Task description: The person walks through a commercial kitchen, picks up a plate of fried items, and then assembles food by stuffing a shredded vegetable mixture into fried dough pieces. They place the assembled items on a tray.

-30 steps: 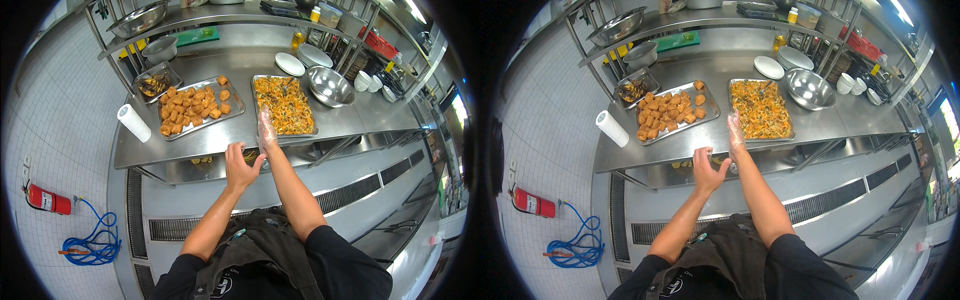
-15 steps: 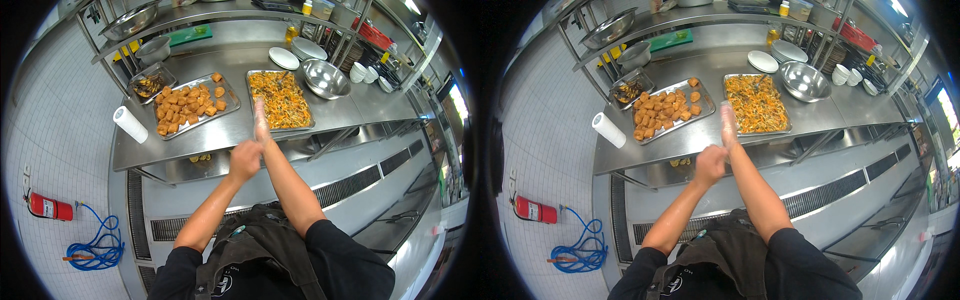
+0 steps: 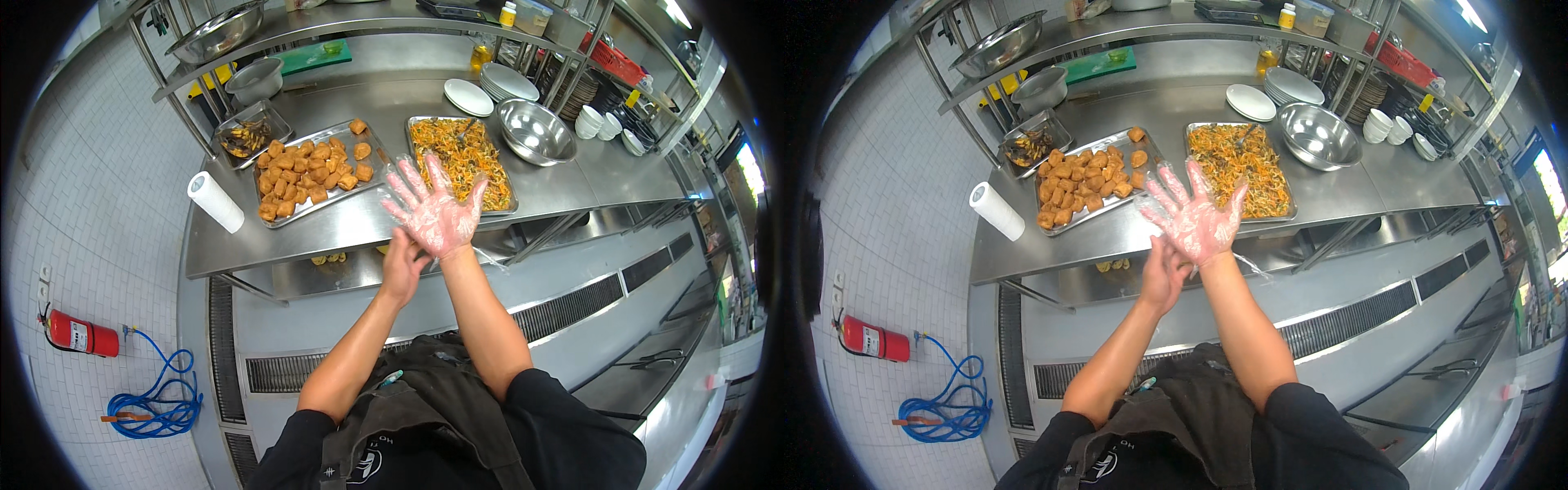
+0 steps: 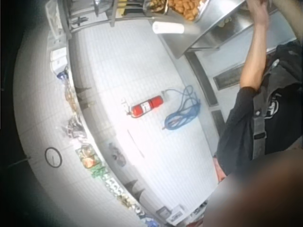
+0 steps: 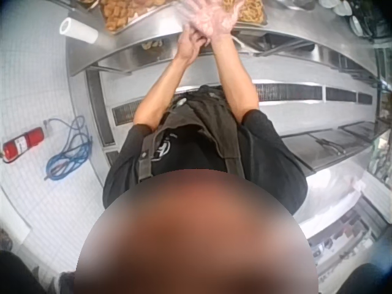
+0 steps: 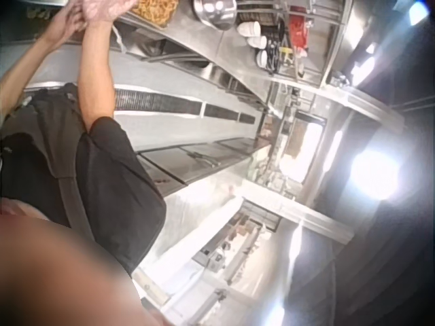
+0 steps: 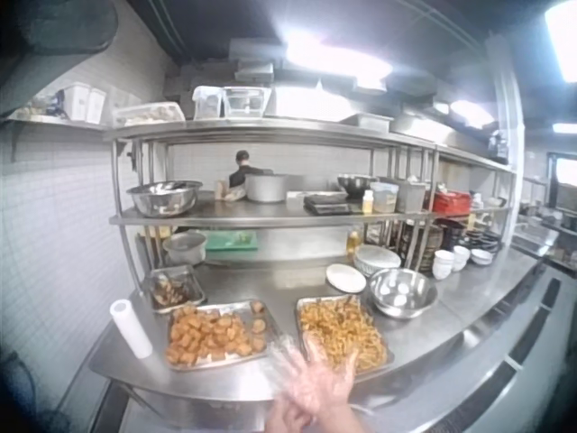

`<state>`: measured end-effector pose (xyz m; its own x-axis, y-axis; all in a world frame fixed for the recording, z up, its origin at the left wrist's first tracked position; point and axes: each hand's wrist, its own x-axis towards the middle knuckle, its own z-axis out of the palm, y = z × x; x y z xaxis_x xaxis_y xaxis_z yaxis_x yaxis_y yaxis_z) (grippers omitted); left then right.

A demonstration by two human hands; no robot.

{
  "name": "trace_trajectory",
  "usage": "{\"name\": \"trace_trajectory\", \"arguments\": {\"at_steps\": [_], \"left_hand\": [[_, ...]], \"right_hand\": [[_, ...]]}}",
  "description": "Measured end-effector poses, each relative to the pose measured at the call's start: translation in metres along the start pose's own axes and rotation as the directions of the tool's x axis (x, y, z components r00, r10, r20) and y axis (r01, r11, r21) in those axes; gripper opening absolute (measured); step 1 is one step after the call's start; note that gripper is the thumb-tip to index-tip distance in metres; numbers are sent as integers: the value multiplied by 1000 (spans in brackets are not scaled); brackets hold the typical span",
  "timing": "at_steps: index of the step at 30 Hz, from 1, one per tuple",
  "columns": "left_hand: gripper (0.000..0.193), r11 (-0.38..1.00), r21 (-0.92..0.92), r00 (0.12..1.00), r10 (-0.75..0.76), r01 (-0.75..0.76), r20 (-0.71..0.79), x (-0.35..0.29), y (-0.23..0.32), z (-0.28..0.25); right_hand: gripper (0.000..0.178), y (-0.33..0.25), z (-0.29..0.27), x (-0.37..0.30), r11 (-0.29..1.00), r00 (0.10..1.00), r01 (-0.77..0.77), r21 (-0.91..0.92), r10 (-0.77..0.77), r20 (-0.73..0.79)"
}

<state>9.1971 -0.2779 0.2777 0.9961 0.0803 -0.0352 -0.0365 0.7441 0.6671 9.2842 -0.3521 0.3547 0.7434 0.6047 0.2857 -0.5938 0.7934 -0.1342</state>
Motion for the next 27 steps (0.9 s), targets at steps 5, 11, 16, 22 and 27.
{"name": "trace_trajectory", "arguments": {"at_steps": [5,11,16,22,27], "left_hand": [[97,922,-365,903,43,129,427,-6,2,31],[88,866,-334,798,-114,372,592,3,3,51],[51,998,-55,976,-31,44,216,-12,-14,49],[38,413,788,882,96,-457,461,-76,-21,11],[28,278,925,954,-79,-259,290,-79,-8,-23]], "right_hand": [[107,12,35,-3,996,995,-21,92,12,96],[109,24,76,-10,937,966,-182,298,115,231],[108,20,103,-15,998,952,-55,-21,59,299],[111,-20,140,-17,939,904,293,-181,-211,371],[113,-43,150,-10,890,842,409,-203,-282,460]]}}
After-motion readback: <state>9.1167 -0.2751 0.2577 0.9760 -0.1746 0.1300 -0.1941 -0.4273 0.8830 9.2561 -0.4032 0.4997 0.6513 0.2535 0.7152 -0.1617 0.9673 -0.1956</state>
